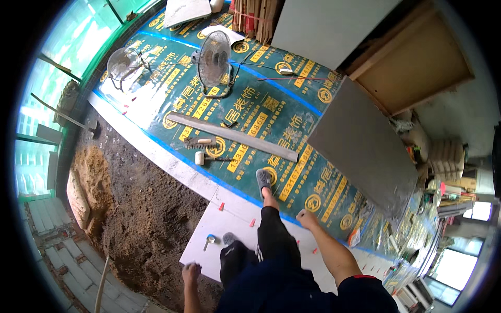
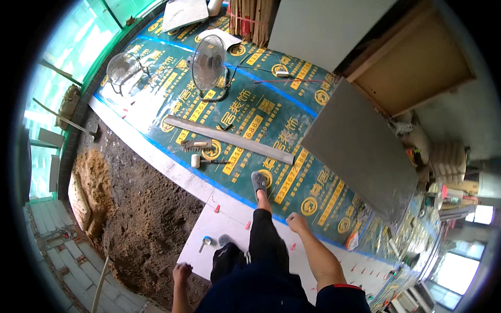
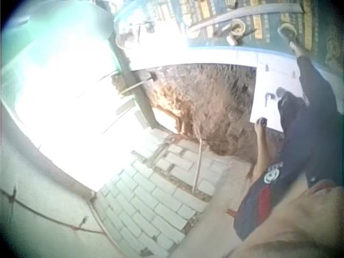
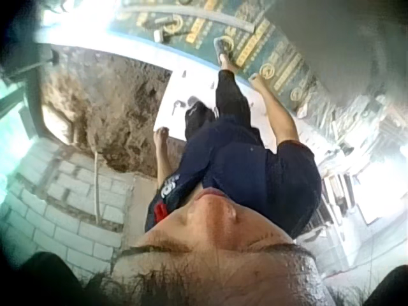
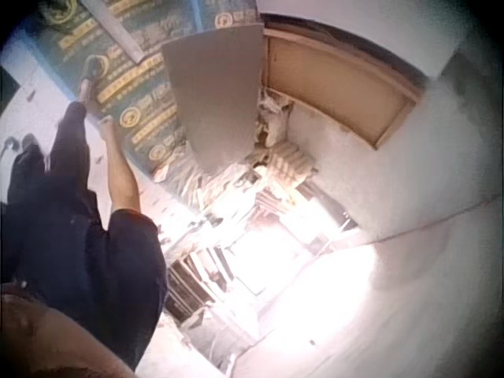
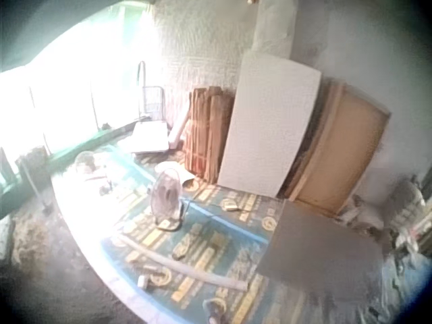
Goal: The person prepares the substrate for tiling by using a metal straightedge to level a mixture of sand and cement on the floor, and uses a notched trowel to spread the material.
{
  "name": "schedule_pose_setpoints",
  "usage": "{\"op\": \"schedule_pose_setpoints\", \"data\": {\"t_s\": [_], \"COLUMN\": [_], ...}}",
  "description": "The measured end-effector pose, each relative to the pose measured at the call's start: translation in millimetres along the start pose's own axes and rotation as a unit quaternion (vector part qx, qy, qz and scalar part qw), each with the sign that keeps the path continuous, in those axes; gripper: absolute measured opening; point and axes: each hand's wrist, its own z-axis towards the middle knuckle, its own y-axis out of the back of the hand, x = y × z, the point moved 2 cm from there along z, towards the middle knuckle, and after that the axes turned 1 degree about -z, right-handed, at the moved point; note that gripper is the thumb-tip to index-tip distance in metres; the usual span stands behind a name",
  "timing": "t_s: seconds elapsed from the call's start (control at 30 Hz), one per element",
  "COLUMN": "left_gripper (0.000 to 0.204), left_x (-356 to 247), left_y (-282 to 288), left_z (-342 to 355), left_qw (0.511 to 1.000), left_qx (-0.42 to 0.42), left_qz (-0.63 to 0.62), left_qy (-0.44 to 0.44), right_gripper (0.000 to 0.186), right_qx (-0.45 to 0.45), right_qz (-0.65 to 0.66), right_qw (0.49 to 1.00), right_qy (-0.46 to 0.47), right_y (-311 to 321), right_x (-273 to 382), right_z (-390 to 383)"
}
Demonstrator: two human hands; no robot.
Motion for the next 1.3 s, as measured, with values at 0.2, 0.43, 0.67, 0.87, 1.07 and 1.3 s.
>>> {"op": "schedule_pose_setpoints", "data": {"t_s": [0.2,0.43,0.67,0.87,1.07,1.3], "left_gripper": [0.030,0.036,0.035,0.036,0.027,0.027], "left_x": [133.1,75.7,119.1,147.3,173.7,230.1], "left_y": [-79.8,-257.3,-367.6,-400.0,-429.5,-470.1], "left_z": [-106.7,-130.2,-120.4,-120.7,-132.3,-177.1], "left_qw": [0.981,0.876,0.849,0.831,0.889,0.877], "left_qx": [0.040,-0.086,-0.064,-0.066,-0.181,-0.187], "left_qz": [0.133,0.388,0.377,0.271,0.203,0.080], "left_qy": [0.138,0.272,0.365,0.481,0.368,0.434], "right_gripper": [0.053,0.092,0.121,0.124,0.103,0.066], "right_qx": [0.104,0.073,0.019,-0.026,0.001,0.095], "right_qz": [-0.239,-0.327,-0.432,-0.444,-0.400,-0.140], "right_qw": [0.965,0.940,0.883,0.877,0.878,0.932], "right_qy": [-0.034,0.059,0.183,0.181,0.263,0.321], "right_y": [-4.1,-90.0,-161.9,-227.2,-206.8,-116.2], "right_x": [74.1,142.8,221.8,227.5,219.7,237.9], "right_z": [233.8,488.4,594.1,634.8,625.1,541.8]}}
